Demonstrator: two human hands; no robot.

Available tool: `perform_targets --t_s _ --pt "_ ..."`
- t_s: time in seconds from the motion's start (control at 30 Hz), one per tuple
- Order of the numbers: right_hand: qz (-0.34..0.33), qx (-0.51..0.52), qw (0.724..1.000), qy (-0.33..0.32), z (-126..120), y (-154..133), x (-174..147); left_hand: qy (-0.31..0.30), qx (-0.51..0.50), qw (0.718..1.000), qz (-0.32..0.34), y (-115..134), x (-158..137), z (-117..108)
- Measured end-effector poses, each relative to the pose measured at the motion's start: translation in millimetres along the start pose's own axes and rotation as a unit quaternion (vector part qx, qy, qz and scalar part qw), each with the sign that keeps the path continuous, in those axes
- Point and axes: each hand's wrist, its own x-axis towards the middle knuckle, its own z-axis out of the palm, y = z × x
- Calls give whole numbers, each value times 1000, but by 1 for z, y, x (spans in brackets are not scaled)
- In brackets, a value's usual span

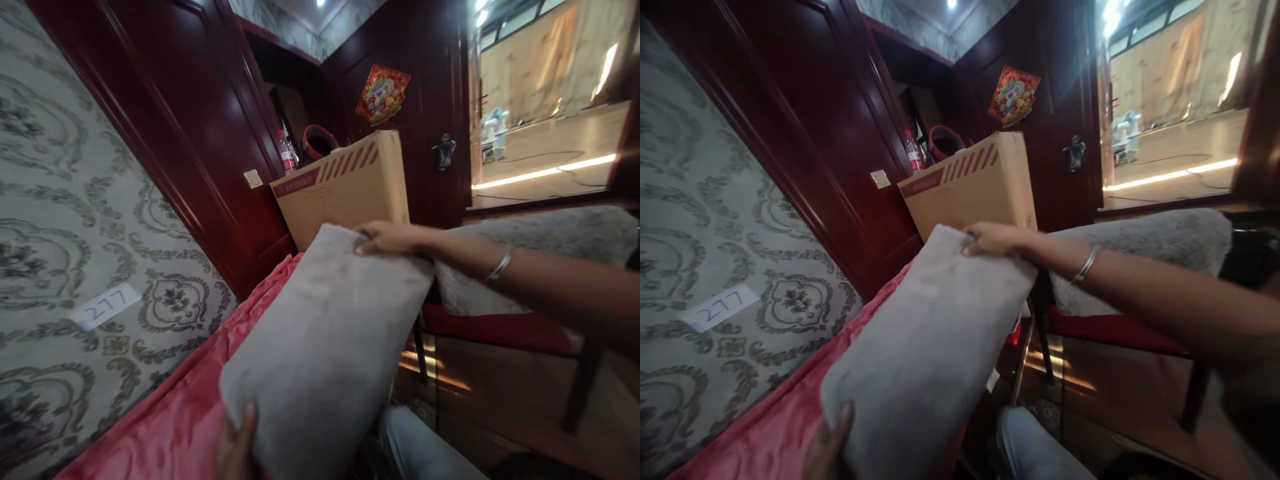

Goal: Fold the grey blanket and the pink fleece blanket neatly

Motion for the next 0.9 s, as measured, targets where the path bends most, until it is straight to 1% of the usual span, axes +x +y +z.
perform_targets --t_s 0.03,0.07,0.1,0.13,0.17,0.2,0.27,0.33,0.37,0.43,0.5,0.57,0.63,0.73,0.83,0.9 --pt "4 -48 998 41 -35 -4 -4 -41 -31 999 -4 12 -8 28" --pt "16 -106 991 81 -69 -8 -8 -128 -115 985 -30 25 -18 55" --pt "34 -173 979 102 -100 -12 -12 -219 -193 955 -58 37 -30 82" --pt "41 -243 962 115 -130 -16 -17 -295 -255 917 -83 49 -44 109" --pt "62 -302 942 131 -156 -19 -23 -340 -308 883 -100 60 -58 133" --pt "79 -339 928 136 -180 -20 -28 -375 -353 849 -121 69 -73 156" --pt "118 -360 914 145 -220 -19 -38 -406 -414 799 -159 84 -103 195" --pt "150 -367 905 156 -250 -14 -46 -429 -447 763 -182 93 -131 225" --pt "164 -371 900 160 -263 -10 -50 -435 -453 754 -193 96 -144 237" --pt "191 -375 893 157 -282 0 -57 -435 -451 749 -217 100 -169 255" --pt "203 -374 893 147 -296 12 -61 -424 -433 758 -243 102 -191 268" --pt "212 -363 895 147 -305 25 -61 -422 -414 763 -262 104 -208 278" --pt "226 -333 900 166 -309 37 -59 -435 -409 755 -271 102 -220 287" --pt "246 -292 904 194 -312 54 -55 -464 -410 737 -271 94 -235 302" --pt "247 -286 903 203 -312 69 -53 -466 -385 743 -288 83 -249 313" --pt "243 -276 904 216 -309 81 -52 -463 -377 742 -305 81 -255 318"
